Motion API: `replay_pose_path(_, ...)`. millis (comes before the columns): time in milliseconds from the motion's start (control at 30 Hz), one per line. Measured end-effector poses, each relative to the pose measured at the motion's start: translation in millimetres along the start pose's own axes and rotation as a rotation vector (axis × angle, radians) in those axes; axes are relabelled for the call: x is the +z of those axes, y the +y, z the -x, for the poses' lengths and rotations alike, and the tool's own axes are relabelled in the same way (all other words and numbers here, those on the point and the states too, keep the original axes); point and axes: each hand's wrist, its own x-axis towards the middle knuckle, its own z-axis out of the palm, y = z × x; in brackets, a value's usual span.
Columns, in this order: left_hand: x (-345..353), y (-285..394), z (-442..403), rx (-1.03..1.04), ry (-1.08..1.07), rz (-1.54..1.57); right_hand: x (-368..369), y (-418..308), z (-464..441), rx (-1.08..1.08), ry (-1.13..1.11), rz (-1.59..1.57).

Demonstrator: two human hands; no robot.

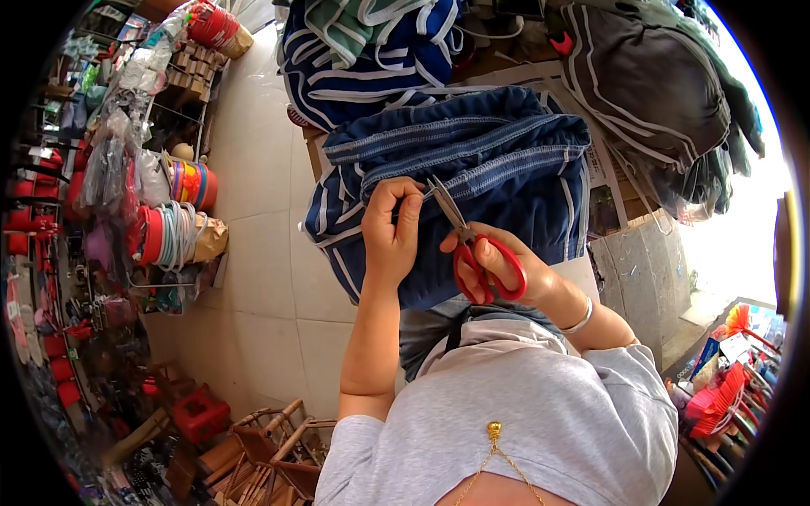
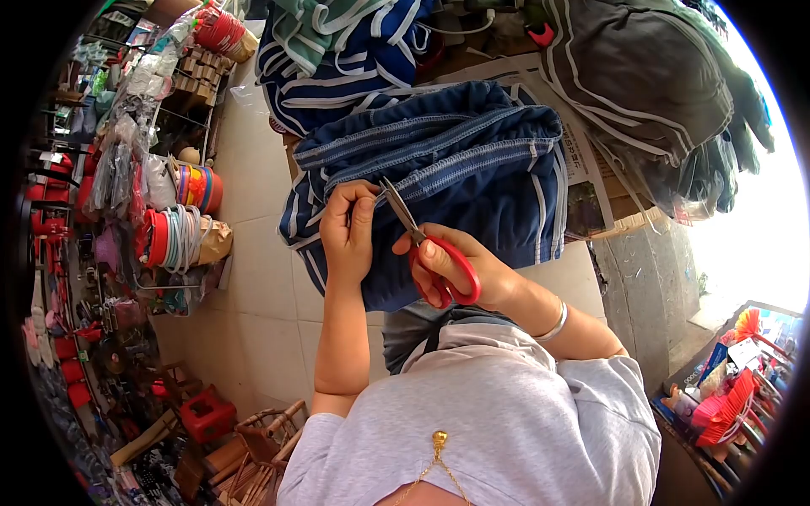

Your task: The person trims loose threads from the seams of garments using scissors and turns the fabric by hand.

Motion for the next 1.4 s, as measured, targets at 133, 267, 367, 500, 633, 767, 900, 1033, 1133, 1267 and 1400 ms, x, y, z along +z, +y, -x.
replay_pose_path(133, 0, 1, 0, -0.022, 0.004, 0.016, -2, 1, 0, 0.005, 0.002, -0.039)
replay_pose_path(267, 1, -1, 1, -0.021, 0.009, 0.061, -4, 1, 1, 0.009, 0.007, -0.041)
replay_pose_path(367, 0, 0, 0, -0.029, 0.014, 0.076, -5, -2, 3, 0.012, -0.001, -0.01)
replay_pose_path(500, -3, 0, 0, -0.101, 0.038, 0.195, 0, 8, 5, -0.013, -0.075, -0.146)
replay_pose_path(633, -3, 4, -3, -0.132, 0.034, 0.219, 0, 3, 7, 0.111, -0.111, -0.041)
replay_pose_path(767, -2, 1, -3, -0.123, 0.04, 0.231, 6, 2, 2, 0.109, -0.095, -0.017)
replay_pose_path(900, -2, 3, -2, -0.132, 0.077, 0.248, 9, 1, -3, 0.095, -0.041, -0.039)
replay_pose_path(1033, -3, 3, -2, -0.136, 0.089, 0.268, 10, 1, -5, 0.093, -0.046, -0.044)
replay_pose_path(1133, -3, 5, -1, -0.144, 0.09, 0.275, 9, 2, -6, 0.094, -0.075, -0.059)
replay_pose_path(1267, -3, 4, -1, -0.136, 0.092, 0.269, 10, 1, -6, 0.096, -0.058, -0.055)
replay_pose_path(1400, -4, 3, -1, -0.128, 0.092, 0.241, 11, 2, -9, 0.083, -0.04, -0.054)
